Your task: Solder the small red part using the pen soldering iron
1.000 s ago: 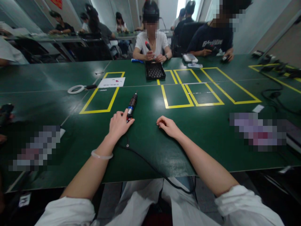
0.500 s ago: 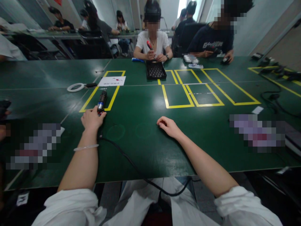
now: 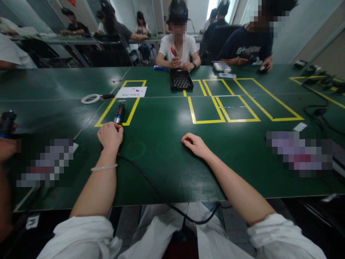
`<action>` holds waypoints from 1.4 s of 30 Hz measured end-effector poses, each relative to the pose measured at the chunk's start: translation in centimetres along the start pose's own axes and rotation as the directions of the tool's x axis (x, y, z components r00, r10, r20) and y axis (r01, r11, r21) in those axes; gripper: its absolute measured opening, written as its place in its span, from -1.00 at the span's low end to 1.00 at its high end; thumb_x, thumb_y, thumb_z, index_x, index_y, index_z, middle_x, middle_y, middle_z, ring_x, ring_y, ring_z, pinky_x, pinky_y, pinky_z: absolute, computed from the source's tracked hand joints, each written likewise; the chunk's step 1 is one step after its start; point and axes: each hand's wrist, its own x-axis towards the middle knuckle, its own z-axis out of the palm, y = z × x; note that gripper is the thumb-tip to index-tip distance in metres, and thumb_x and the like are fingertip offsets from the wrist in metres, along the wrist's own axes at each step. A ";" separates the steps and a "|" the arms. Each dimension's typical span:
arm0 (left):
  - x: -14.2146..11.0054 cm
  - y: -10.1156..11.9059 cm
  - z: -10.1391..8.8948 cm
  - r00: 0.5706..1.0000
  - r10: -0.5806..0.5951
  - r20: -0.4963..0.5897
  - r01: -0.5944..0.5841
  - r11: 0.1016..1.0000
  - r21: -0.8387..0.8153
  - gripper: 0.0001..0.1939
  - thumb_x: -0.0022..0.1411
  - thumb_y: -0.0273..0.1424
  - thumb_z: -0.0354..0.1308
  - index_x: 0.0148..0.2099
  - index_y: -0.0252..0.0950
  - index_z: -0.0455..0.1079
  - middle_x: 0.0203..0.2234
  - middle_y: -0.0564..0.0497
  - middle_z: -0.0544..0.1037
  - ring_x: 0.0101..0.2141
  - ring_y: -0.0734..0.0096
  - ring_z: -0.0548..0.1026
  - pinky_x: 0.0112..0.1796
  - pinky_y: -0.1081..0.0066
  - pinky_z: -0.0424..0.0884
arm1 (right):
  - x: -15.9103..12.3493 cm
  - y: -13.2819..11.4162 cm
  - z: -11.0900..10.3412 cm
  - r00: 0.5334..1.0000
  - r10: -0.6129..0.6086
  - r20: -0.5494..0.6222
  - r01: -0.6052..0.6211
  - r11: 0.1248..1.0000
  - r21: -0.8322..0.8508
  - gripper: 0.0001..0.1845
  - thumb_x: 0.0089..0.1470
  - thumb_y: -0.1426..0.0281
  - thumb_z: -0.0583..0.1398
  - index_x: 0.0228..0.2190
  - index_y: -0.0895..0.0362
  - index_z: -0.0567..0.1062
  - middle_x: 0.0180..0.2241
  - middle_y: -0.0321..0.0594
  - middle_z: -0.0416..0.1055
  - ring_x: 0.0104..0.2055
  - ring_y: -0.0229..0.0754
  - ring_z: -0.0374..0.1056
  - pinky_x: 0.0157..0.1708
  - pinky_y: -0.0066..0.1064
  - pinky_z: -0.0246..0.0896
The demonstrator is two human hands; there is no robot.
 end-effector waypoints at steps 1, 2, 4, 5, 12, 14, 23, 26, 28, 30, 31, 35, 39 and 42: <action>0.0 0.1 -0.1 1.000 -0.008 -0.015 0.008 1.000 -0.010 -0.75 0.25 -0.25 0.06 -0.15 -0.33 0.34 -0.14 -0.27 0.43 -0.06 -0.07 0.36 -0.03 0.02 0.24 | 0.0 0.0 0.0 1.000 0.001 0.000 -0.001 1.000 -0.001 -0.87 0.16 0.41 0.12 -0.32 0.12 0.48 -0.40 -0.27 0.40 -0.38 -0.24 0.29 -0.32 -0.41 0.15; -0.1 0.2 -0.2 0.999 -0.013 -0.037 0.012 1.000 -0.026 -0.73 0.27 -0.25 0.03 -0.12 -0.34 0.35 -0.12 -0.28 0.43 -0.05 -0.06 0.36 -0.02 0.03 0.24 | 0.0 0.0 0.0 1.000 0.001 0.000 -0.001 1.000 -0.002 -0.87 0.16 0.41 0.12 -0.32 0.13 0.48 -0.40 -0.27 0.40 -0.38 -0.24 0.28 -0.32 -0.41 0.15; -0.2 0.8 -0.5 0.996 -0.005 -0.086 -0.003 0.996 -0.085 -0.69 0.31 -0.24 -0.01 -0.05 -0.34 0.36 -0.09 -0.28 0.43 -0.04 -0.02 0.37 -0.02 0.09 0.25 | 0.1 -0.1 0.1 1.000 -0.002 0.000 0.002 1.000 -0.006 -0.87 0.17 0.40 0.12 -0.33 0.13 0.48 -0.41 -0.27 0.40 -0.39 -0.24 0.28 -0.32 -0.41 0.14; -0.3 1.3 -0.7 0.995 0.007 -0.101 -0.021 0.991 -0.132 -0.67 0.32 -0.23 -0.03 -0.01 -0.33 0.36 -0.08 -0.26 0.44 -0.04 0.01 0.39 -0.02 0.12 0.27 | 0.1 -0.1 0.1 1.000 -0.004 0.000 0.004 1.000 -0.008 -0.87 0.17 0.40 0.12 -0.33 0.13 0.48 -0.41 -0.28 0.40 -0.39 -0.25 0.27 -0.33 -0.42 0.14; -3.8 9.8 -1.3 0.912 0.334 0.240 -0.053 0.674 -0.737 -0.54 0.32 -0.19 0.03 0.12 -0.38 0.40 -0.16 -0.14 0.56 -0.18 0.27 0.52 -0.05 0.27 0.40 | 0.1 -0.2 0.1 0.999 0.029 0.026 -0.031 0.997 0.076 -0.85 0.17 0.36 0.13 -0.32 0.14 0.48 -0.40 -0.28 0.43 -0.39 -0.25 0.30 -0.33 -0.42 0.16; -5.4 12.9 -1.6 0.827 0.443 0.347 0.052 0.554 -0.831 -0.48 0.33 -0.18 0.03 0.19 -0.41 0.36 -0.22 -0.14 0.56 -0.24 0.31 0.52 -0.10 0.28 0.43 | 0.1 -0.2 0.1 0.998 0.054 0.040 -0.060 0.981 0.182 -0.84 0.17 0.33 0.14 -0.30 0.14 0.48 -0.39 -0.26 0.46 -0.38 -0.26 0.33 -0.32 -0.41 0.20; -9.5 17.3 -1.4 0.576 0.713 0.399 0.171 0.373 -0.912 -0.34 0.28 -0.21 0.16 0.32 -0.39 0.14 -0.42 0.05 0.45 -0.37 0.43 0.45 -0.26 0.41 0.36 | 0.2 -0.4 0.3 0.981 0.101 0.168 -0.181 0.791 0.584 -0.64 0.09 0.09 0.27 -0.31 0.15 0.45 -0.43 -0.26 0.49 -0.46 -0.30 0.38 -0.39 -0.43 0.30; -9.5 16.7 -1.0 0.610 0.682 0.405 0.200 0.361 -0.911 -0.44 0.28 -0.19 0.16 0.22 -0.38 0.23 -0.44 0.04 0.47 -0.37 0.41 0.46 -0.26 0.40 0.37 | 0.2 -0.4 0.4 0.978 0.109 0.180 -0.198 0.763 0.615 -0.62 0.02 0.11 0.33 -0.32 0.15 0.44 -0.43 -0.28 0.50 -0.46 -0.31 0.38 -0.41 -0.44 0.30; -9.4 16.4 -0.8 0.643 0.648 0.408 0.228 0.346 -0.910 -0.58 0.31 -0.18 0.10 0.06 -0.39 0.31 -0.44 0.01 0.49 -0.38 0.40 0.47 -0.25 0.38 0.38 | 0.2 -0.4 0.4 0.979 0.119 0.168 -0.199 0.750 0.630 -0.62 0.00 0.11 0.35 -0.33 0.14 0.44 -0.43 -0.29 0.50 -0.48 -0.32 0.38 -0.43 -0.45 0.30; -9.3 16.2 -0.8 0.660 0.628 0.413 0.246 0.339 -0.908 -0.66 0.32 -0.18 0.09 -0.08 -0.39 0.35 -0.43 -0.02 0.51 -0.38 0.41 0.48 -0.25 0.37 0.39 | 0.3 -0.3 0.4 0.979 0.129 0.159 -0.202 0.747 0.634 -0.62 -0.01 0.11 0.35 -0.33 0.14 0.44 -0.44 -0.30 0.49 -0.48 -0.32 0.38 -0.43 -0.44 0.30; -9.2 16.2 -0.8 0.658 0.628 0.417 0.249 0.341 -0.906 -0.67 0.31 -0.18 0.10 -0.12 -0.39 0.35 -0.43 -0.03 0.51 -0.38 0.41 0.48 -0.25 0.37 0.40 | 0.3 -0.3 0.4 0.979 0.133 0.155 -0.201 0.748 0.633 -0.62 -0.01 0.11 0.35 -0.33 0.14 0.44 -0.45 -0.30 0.48 -0.49 -0.32 0.38 -0.43 -0.44 0.31; -9.4 16.1 -0.9 0.622 0.650 0.437 0.247 0.367 -0.897 -0.65 0.27 -0.15 0.16 -0.16 -0.40 0.38 -0.40 -0.06 0.54 -0.36 0.39 0.49 -0.22 0.35 0.40 | 0.3 -0.2 0.5 0.980 0.130 0.148 -0.195 0.758 0.623 -0.60 -0.02 0.10 0.35 -0.33 0.15 0.44 -0.47 -0.31 0.46 -0.49 -0.33 0.37 -0.44 -0.45 0.31; -9.6 16.1 -1.0 0.613 0.652 0.446 0.229 0.394 -0.890 -0.65 0.20 -0.19 0.24 -0.15 -0.38 0.38 -0.35 -0.07 0.55 -0.31 0.37 0.51 -0.21 0.35 0.40 | 0.2 -0.4 0.5 0.979 0.128 0.158 -0.199 0.770 0.606 -0.59 0.01 0.07 0.33 -0.31 0.14 0.42 -0.47 -0.30 0.48 -0.48 -0.31 0.38 -0.42 -0.44 0.32; -9.7 16.0 -1.2 0.638 0.646 0.419 0.162 0.419 -0.893 -0.67 0.19 -0.21 0.25 -0.14 -0.37 0.39 -0.32 -0.06 0.55 -0.30 0.37 0.51 -0.23 0.38 0.39 | 0.2 -0.6 0.4 0.981 0.123 0.150 -0.189 0.789 0.584 -0.60 0.07 0.05 0.28 -0.33 0.14 0.41 -0.48 -0.28 0.48 -0.49 -0.31 0.37 -0.43 -0.44 0.31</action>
